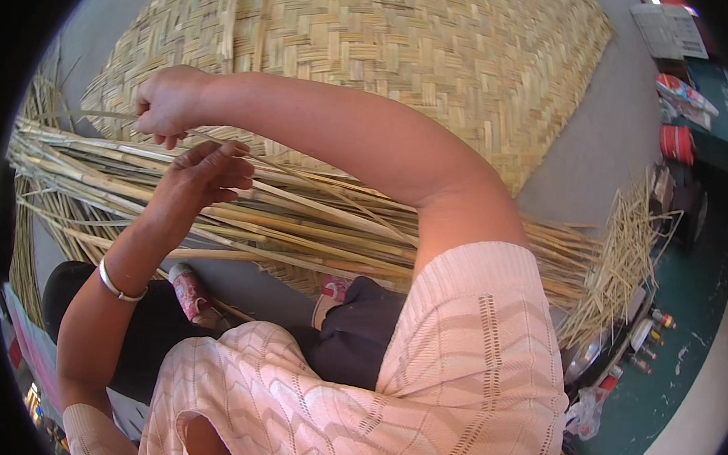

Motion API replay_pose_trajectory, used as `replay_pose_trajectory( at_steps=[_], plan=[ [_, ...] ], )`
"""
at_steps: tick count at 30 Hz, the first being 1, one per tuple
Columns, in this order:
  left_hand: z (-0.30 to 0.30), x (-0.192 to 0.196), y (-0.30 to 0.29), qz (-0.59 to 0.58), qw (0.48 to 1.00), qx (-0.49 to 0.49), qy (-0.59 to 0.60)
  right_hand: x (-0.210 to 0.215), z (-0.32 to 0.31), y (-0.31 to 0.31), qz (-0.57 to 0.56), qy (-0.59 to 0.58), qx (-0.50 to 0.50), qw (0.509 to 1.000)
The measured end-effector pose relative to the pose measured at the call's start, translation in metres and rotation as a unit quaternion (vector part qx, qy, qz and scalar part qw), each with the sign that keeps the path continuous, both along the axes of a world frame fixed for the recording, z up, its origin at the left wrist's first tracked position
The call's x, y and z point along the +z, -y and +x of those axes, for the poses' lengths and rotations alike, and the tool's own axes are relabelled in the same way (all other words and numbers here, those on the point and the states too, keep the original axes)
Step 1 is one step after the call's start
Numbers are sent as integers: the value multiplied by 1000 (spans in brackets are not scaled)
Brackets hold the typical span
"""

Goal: The person weaves a large mat by hand, interlacing long dried palm strips into a partially completed mat on the floor. They repeatedly pick up strips, align them, and press them into the weave pattern.

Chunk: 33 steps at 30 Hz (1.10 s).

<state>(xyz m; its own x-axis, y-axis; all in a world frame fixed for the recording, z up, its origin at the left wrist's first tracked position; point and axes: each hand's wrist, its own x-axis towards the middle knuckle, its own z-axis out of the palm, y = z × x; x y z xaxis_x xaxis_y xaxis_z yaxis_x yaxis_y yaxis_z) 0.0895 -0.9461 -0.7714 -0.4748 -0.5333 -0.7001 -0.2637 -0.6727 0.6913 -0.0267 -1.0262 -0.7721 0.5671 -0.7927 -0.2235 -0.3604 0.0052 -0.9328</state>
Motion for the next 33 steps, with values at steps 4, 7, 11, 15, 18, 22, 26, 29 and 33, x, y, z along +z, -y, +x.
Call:
replay_pose_trajectory(
  at_steps=[4,7,11,15,18,22,26,29,33],
  plan=[
    [-8,4,8,-37,997,50,-40,2,-41,-7,-113,-106,-3,988],
    [-4,1,28,-51,993,101,-34,-8,-104,-40,-27,-132,-25,991],
    [8,-10,40,-74,986,146,-38,-29,-198,-137,216,-106,-83,967],
    [25,-25,55,-76,984,155,-53,-62,-234,-238,296,-83,-138,942],
    [35,-38,65,-73,981,168,-62,-78,-246,-286,323,-73,-152,931],
    [39,-50,71,-63,981,180,-37,-77,-255,-301,279,-135,-156,938],
    [29,-57,67,-120,989,86,17,-42,-261,-293,180,-190,-188,947],
    [11,-69,42,-211,961,-101,149,-9,-257,-283,10,-370,-153,916],
    [-12,-72,-19,-334,863,-314,211,16,-224,-291,-63,-429,-205,877]
  ],
)
